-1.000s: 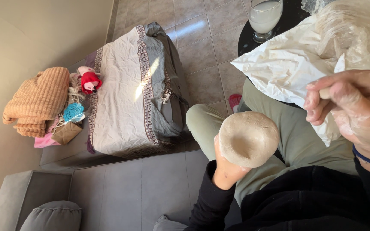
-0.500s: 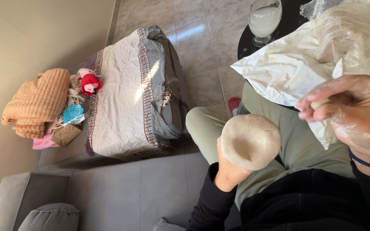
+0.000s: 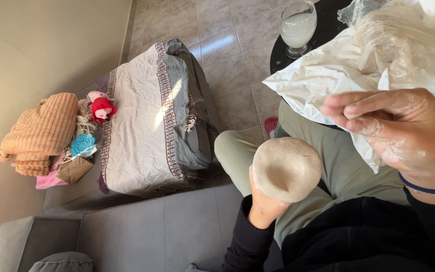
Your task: The recorder is molding and shaping a small piece of light-colored clay using their hands while sitting down.
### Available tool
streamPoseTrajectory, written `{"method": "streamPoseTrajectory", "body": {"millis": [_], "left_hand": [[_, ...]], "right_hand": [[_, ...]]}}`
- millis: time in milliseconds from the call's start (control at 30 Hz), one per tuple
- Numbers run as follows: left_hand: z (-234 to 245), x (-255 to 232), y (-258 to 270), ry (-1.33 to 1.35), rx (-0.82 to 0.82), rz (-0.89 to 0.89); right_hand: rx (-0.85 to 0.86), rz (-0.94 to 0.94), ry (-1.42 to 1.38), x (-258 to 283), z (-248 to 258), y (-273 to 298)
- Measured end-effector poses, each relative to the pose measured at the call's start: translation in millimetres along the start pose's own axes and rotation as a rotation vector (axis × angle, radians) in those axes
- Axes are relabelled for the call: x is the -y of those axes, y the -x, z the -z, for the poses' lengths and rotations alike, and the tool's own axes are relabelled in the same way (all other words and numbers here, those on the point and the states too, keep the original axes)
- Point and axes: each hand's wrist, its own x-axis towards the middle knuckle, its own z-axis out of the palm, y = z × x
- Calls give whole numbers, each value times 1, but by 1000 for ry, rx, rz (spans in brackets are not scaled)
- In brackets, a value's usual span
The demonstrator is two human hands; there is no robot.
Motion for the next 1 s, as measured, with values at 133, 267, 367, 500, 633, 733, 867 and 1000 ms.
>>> {"method": "streamPoseTrajectory", "body": {"millis": [133,267,367,500,633,733,867,1000], "left_hand": [[-1,0,1,-19,-6,41],[0,3,1,4,-8,35],[1,-2,1,-7,-7,18],[-1,-4,4,17,-6,26],[0,-1,7,53,5,35],[-3,0,9,43,11,69],[-4,-9,5,137,11,93],[-3,-7,7,-94,3,52]], "right_hand": [[4,-55,-101,-16,25,15],[-2,-41,-148,1,8,10],[7,-11,-33,1,2,9],[115,111,165,1,1,4],[119,80,195,-14,13,24],[191,88,359,3,-15,25],[362,406,875,17,-53,9],[539,508,994,10,-62,5]]}}
